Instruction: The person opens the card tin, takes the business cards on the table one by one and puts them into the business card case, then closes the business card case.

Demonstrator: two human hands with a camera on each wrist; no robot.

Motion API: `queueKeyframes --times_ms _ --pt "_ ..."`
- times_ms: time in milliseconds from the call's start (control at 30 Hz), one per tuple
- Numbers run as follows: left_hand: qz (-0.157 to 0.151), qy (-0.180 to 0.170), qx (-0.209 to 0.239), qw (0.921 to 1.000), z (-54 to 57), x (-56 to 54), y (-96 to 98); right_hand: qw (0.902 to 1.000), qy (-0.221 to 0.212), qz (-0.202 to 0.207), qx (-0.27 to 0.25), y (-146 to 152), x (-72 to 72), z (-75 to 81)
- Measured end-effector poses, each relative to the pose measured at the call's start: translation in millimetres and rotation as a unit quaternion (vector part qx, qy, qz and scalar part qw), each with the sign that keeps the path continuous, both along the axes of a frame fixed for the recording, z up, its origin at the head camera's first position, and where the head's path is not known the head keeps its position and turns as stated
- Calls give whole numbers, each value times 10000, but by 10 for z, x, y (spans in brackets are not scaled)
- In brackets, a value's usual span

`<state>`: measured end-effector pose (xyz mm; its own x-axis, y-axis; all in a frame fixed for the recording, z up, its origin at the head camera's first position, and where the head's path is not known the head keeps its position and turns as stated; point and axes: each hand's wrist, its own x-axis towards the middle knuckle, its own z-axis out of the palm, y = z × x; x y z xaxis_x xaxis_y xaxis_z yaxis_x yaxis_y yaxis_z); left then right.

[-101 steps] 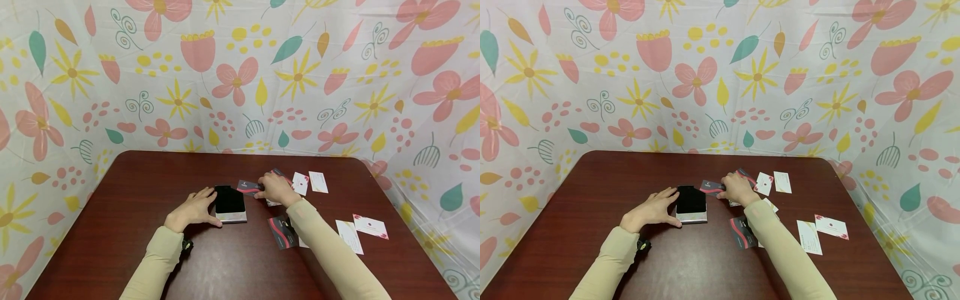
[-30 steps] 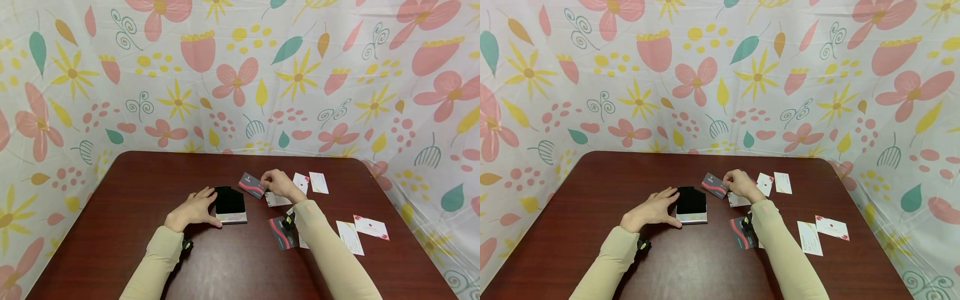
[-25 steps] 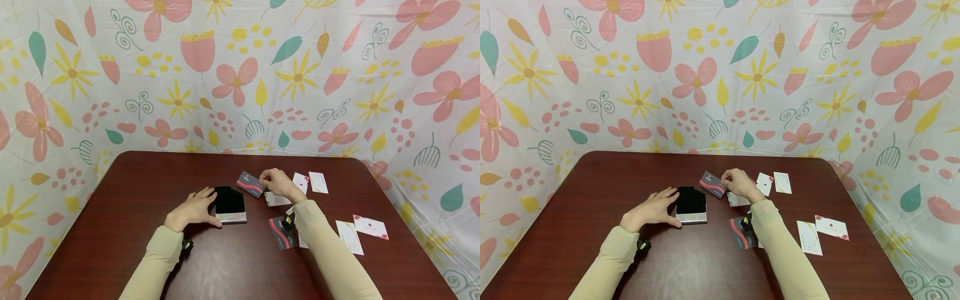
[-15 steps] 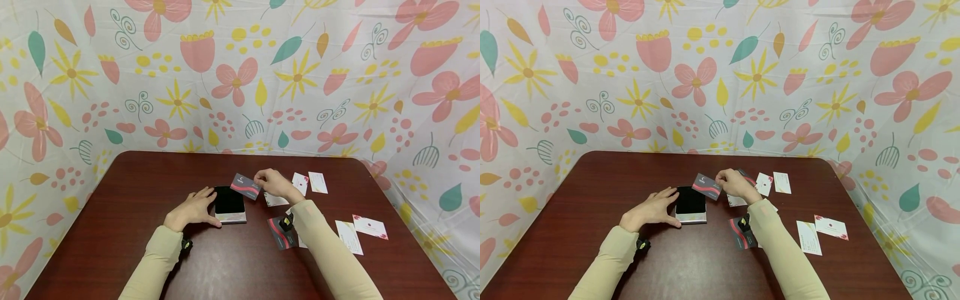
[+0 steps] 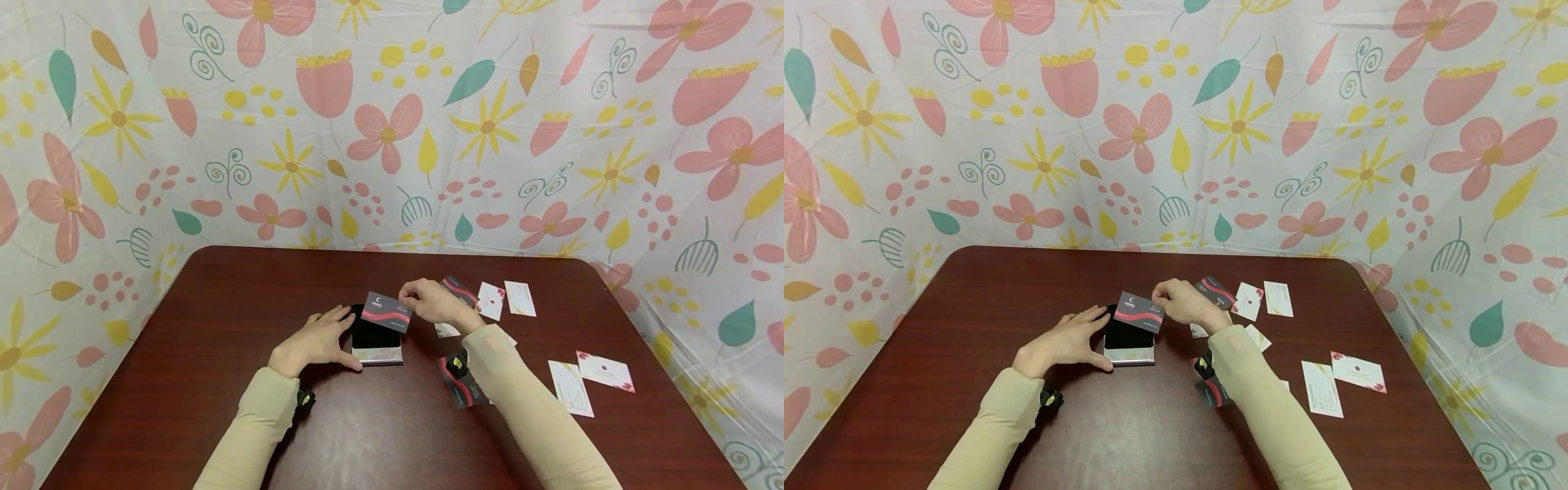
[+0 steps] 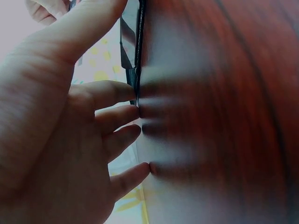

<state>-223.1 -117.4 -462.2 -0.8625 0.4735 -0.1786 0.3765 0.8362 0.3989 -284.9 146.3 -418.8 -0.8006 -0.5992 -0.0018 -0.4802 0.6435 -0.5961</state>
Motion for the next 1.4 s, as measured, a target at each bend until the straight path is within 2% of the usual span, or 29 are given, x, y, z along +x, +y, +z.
queueKeyframes --times_ms 367,833,1000,1233,1400 --pt "0 34 16 10000 9 -6 4 9986 -351 328 222 -143 -127 -94" --pt "-13 99 -54 9999 -20 -30 9 9948 -579 658 512 -163 -260 -216" --pt "7 85 -65 9999 -25 -31 4 9948 -570 723 436 -194 -270 -241" --pt "31 77 51 10000 -26 -28 7 9916 -1018 651 471 -251 -252 -256" --pt "53 57 73 9999 -13 -19 0 9913 -944 752 524 -277 -257 -293"
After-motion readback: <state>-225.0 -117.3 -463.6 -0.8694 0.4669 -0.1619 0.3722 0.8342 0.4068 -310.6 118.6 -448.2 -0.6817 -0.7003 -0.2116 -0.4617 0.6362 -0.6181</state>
